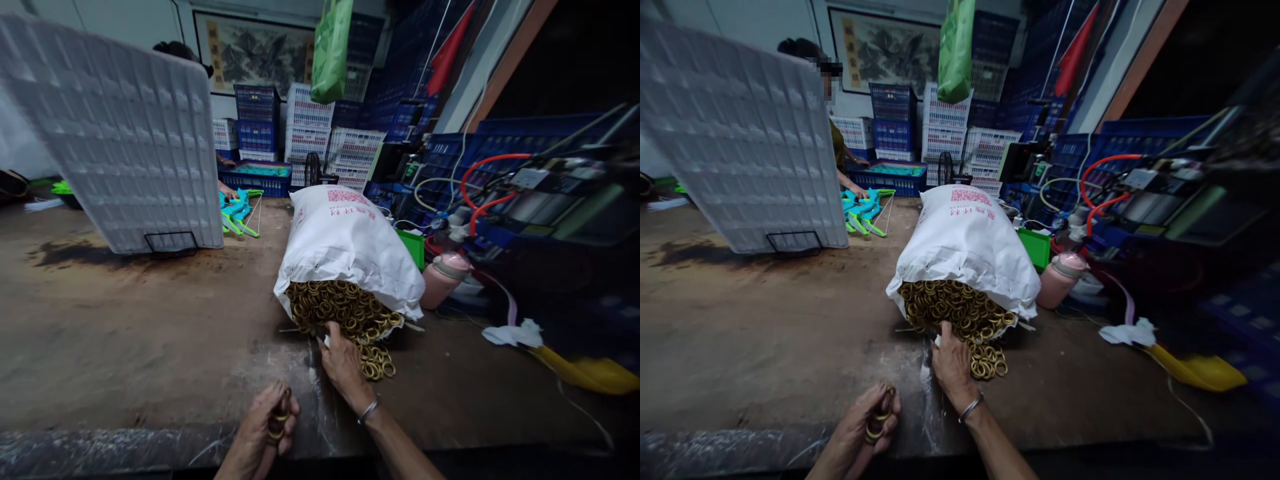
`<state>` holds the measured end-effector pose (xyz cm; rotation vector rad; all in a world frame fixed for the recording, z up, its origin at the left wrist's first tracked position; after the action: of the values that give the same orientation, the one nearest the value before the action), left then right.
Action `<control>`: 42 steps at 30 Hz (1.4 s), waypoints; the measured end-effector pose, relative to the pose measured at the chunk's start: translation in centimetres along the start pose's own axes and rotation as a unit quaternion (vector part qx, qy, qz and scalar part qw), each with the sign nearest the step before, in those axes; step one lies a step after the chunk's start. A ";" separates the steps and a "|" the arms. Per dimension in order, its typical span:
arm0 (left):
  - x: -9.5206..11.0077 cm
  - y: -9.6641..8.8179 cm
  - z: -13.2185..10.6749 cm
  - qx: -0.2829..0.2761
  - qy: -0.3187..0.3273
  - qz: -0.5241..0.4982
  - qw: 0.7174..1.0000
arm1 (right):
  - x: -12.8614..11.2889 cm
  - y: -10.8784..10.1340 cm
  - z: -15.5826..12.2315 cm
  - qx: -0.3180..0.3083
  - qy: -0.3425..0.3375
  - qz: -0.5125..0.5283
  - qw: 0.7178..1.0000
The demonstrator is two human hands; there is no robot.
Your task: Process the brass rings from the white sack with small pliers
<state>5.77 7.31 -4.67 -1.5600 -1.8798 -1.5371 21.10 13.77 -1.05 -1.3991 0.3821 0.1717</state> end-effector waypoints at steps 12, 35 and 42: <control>-0.7 -0.5 0.3 0.002 -0.050 -0.084 0.995 | 0.7 0.8 0.3 -0.020 0.008 -0.045 0.999; 1.5 -1.3 1.3 0.050 0.113 0.171 0.978 | -4.7 3.8 -5.3 -0.366 0.088 0.534 0.757; 3.8 -0.2 0.2 -0.002 0.240 0.329 0.913 | -4.4 4.7 -6.5 -0.435 0.189 0.566 0.675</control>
<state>4.19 9.57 -2.10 -1.4280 -0.9465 -1.4134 14.35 8.64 -4.59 -1.9315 1.6856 1.2363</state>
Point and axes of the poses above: each hand's wrist, its own z-axis towards the middle knuckle, its own y-axis out of the palm, x = y × z, the point moved 7 cm from there along z, towards the middle knuckle, and after that the axes turned 4 degrees about z, right-handed, at the moved point
